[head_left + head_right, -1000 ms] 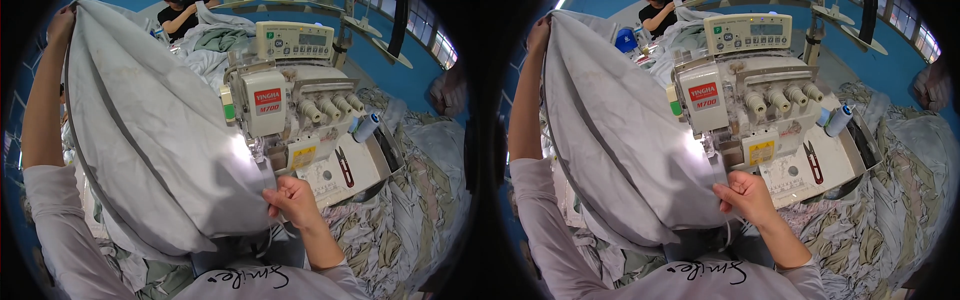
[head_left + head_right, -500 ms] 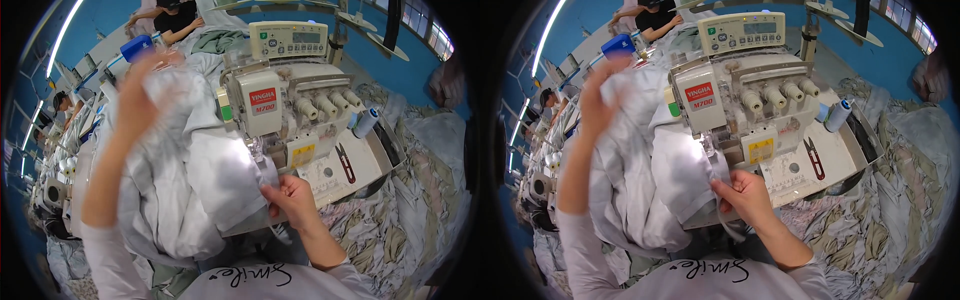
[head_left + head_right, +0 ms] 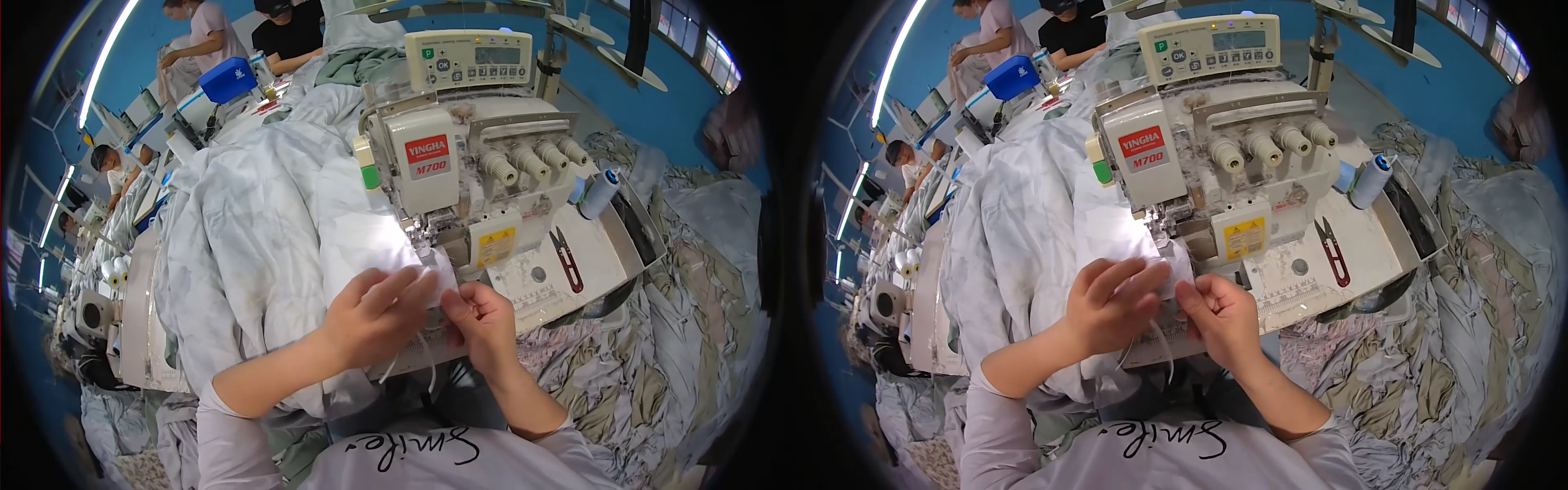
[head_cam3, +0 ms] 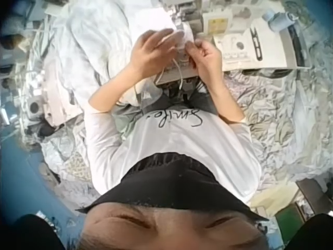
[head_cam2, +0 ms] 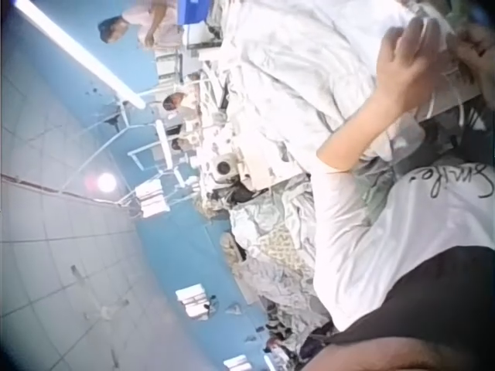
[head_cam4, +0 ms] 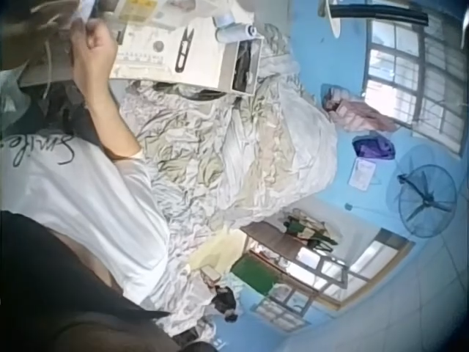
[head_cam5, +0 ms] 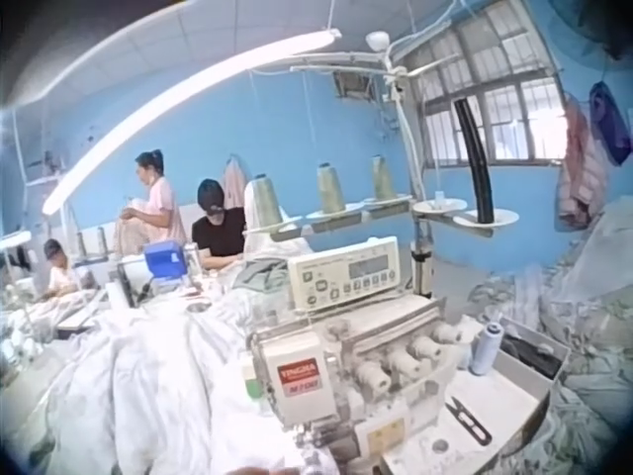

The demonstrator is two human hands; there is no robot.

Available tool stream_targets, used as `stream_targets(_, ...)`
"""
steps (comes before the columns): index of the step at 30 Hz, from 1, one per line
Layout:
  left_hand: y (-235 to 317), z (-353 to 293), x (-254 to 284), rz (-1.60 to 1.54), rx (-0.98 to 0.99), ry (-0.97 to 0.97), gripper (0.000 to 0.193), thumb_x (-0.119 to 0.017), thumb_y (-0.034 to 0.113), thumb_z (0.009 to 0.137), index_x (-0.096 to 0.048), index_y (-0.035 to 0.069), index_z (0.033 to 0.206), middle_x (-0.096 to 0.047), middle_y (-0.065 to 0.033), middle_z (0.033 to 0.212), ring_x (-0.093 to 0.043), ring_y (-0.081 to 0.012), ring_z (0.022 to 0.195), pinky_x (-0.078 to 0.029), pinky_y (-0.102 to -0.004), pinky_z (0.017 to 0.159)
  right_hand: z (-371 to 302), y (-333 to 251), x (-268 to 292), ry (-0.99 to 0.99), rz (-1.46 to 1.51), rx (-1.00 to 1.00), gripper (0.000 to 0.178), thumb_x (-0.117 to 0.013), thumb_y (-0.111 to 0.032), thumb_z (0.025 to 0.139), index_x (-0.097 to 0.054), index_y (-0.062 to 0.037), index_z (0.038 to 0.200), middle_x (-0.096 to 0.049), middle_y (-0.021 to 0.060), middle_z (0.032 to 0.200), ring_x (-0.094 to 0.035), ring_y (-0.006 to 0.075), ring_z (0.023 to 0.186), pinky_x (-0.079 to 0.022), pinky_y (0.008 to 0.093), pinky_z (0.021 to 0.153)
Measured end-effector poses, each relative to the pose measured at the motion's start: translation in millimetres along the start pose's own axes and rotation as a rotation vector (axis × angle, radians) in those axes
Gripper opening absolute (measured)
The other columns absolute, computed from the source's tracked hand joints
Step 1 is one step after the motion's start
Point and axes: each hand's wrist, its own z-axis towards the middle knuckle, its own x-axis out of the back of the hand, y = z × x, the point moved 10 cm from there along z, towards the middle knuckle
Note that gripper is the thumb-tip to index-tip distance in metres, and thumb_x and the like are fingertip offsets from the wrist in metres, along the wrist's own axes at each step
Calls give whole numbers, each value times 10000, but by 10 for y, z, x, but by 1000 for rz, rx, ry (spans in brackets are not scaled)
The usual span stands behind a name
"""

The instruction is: Sewing the edges of fabric pieces together using an industrial overlock sewing machine.

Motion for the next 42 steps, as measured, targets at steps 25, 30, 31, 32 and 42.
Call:
stream_targets(25, -322, 146, -46, -136, 38, -261, 264, -575, 115, 704, -651, 68, 952, -635, -55, 996, -634, -208, 870, -526, -309, 678, -921, -993, -411, 101, -860, 1192, 168, -723, -135, 693, -596, -71, 784, -579, 87, 991, -573, 215, 626, -475, 310, 534)
stream_targets(30, -790, 54, -146, -35, 181, -315, 246, -567, 98, 733, -629, 75, 970, -631, -79, 988, -625, -256, 839, -514, -336, 688, -878, 1172, -813, -1058, -1150, -201, 429, -647, -439, 747, -594, -34, 878, -591, 163, 1012, -577, 334, 887, -471, 440, 741)
stream_targets(31, -878, 0, -153, -1, 211, -318, 246, -567, 98, 733, -629, 75, 970, -631, -79, 988, -625, -256, 839, -514, -336, 688, -910, 1498, -807, -1100, -1159, -178, 429, -647, -439, 747, -594, -34, 878, -591, 163, 1012, -577, 334, 887, -471, 440, 741)
stream_targets(32, -941, -15, -198, 12, 240, -347, 242, -564, 106, 739, -623, 71, 971, -628, -77, 1000, -618, -257, 863, -508, -335, 696, -759, 1629, -778, -846, -1165, 115, 507, -616, -493, 748, -590, -23, 937, -588, 183, 1010, -561, 358, 923, -453, 448, 783)
stream_targets(42, -1477, -293, -66, -311, 556, -250, 296, -503, 303, 892, -638, 40, 909, -653, -77, 937, -597, -276, 872, -475, -362, 739, -1075, 1611, -511, -692, -454, -403, 386, -576, -343, 839, -608, -45, 1082, -614, 149, 1051, -591, 207, 934, -424, 319, 885)
